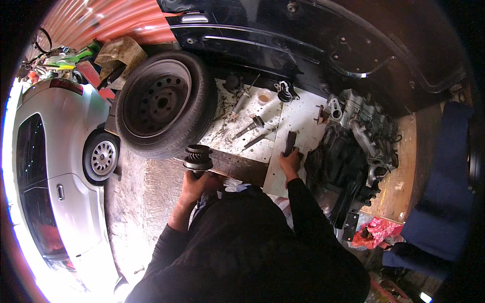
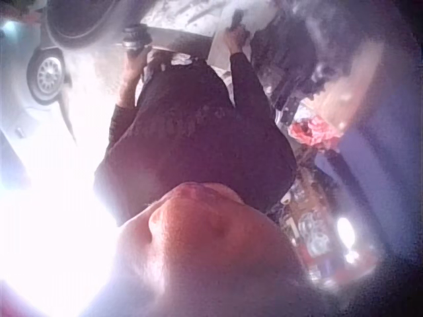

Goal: The person holds a gear shaft in one hand and uses a wire brush in the other to scrub the shaft and gear teeth. They rotate the shaft to access different areas and continue brushing along its length.

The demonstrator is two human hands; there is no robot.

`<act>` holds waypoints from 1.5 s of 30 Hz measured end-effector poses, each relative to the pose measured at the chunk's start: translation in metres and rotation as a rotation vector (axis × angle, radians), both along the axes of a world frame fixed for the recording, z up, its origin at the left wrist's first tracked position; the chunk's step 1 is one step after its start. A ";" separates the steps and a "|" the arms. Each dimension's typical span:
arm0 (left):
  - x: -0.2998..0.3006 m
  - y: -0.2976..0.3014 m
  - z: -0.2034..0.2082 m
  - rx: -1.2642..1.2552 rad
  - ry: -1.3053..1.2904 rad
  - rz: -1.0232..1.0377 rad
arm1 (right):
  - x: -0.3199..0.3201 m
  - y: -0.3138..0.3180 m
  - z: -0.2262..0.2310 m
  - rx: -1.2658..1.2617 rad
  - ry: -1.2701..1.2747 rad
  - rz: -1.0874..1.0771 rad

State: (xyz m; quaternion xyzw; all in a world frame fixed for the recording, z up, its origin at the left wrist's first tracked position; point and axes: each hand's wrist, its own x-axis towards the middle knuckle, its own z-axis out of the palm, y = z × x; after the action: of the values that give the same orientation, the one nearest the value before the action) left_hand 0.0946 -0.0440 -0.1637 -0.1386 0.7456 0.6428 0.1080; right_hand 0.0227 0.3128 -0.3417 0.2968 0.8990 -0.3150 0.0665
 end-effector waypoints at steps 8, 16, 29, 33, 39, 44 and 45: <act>-0.007 -0.006 0.021 0.185 -0.151 0.110 | -0.004 -0.052 0.025 0.214 0.109 0.332; -0.041 -0.039 0.050 0.355 -0.252 0.021 | -0.061 -0.116 -0.017 0.078 -0.036 0.368; -0.113 -0.072 0.085 0.360 -0.221 -0.221 | 0.019 -0.094 0.167 -1.207 0.756 0.150; -0.119 -0.060 0.083 0.325 -0.186 -0.277 | 0.031 -0.109 0.291 -0.956 0.897 0.536; -0.097 -0.036 0.092 0.373 -0.180 -0.264 | 0.029 -0.142 0.359 -0.687 0.821 0.809; -0.084 -0.019 0.093 0.534 -0.328 -0.283 | 0.017 -0.147 0.350 -0.502 0.761 0.963; -0.083 -0.015 0.100 0.541 -0.313 -0.280 | 0.013 -0.144 0.352 -0.429 0.792 0.921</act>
State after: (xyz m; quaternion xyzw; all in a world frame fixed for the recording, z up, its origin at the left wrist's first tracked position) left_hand 0.0120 -0.0589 -0.0637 -0.0981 0.5344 0.7672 0.3410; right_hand 0.0359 0.1693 0.0101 -0.2781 0.8080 -0.5126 -0.0841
